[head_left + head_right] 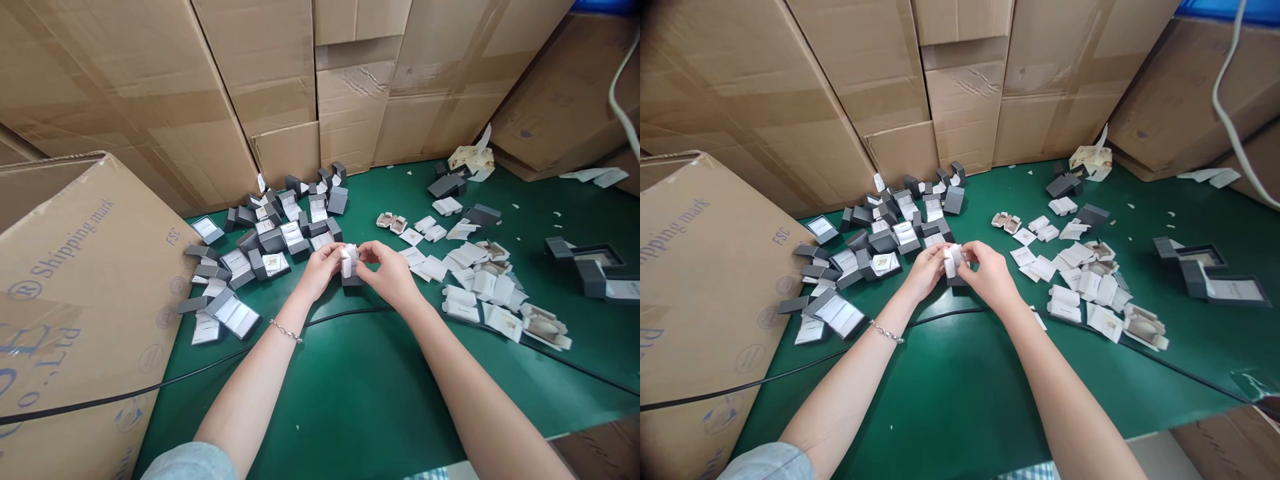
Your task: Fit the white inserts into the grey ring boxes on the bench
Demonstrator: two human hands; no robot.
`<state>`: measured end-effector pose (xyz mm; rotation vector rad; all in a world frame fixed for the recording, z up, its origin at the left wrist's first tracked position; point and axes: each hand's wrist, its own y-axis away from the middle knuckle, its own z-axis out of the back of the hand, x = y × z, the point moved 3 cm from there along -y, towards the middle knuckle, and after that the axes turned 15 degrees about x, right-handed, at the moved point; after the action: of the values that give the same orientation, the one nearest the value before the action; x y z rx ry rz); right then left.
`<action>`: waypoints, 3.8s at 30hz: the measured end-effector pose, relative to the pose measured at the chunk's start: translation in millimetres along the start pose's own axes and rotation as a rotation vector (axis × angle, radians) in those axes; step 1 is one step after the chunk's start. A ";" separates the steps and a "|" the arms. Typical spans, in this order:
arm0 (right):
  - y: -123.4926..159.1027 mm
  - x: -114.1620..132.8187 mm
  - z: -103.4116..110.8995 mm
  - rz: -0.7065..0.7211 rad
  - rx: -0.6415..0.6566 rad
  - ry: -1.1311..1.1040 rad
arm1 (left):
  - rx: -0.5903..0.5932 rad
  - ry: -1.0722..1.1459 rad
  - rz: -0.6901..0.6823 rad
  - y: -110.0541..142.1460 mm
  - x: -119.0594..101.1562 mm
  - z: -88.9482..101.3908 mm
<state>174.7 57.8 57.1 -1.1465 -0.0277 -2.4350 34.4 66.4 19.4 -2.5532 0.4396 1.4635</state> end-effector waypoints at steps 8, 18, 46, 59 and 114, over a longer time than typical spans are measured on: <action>1.1 3.3 -6.5 0.028 -0.055 0.071 | 0.027 0.075 0.019 -0.3 2.5 2.2; 1.8 10.8 -14.1 0.047 -0.003 0.162 | 0.030 0.165 0.004 0.7 -0.1 0.6; 9.6 21.9 -11.2 0.223 -0.164 0.520 | 0.287 0.207 0.080 6.3 -0.5 -4.0; 10.2 25.4 -9.5 0.306 -0.118 0.552 | 0.317 0.178 0.069 5.3 -0.2 -2.6; 2.3 -3.5 -2.1 -0.094 0.174 0.398 | 0.105 -1.123 -0.006 6.4 2.5 -9.4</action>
<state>176.1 56.6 52.8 -0.5854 -0.1697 -2.6404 41.1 57.2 22.0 -1.2863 0.2875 2.4185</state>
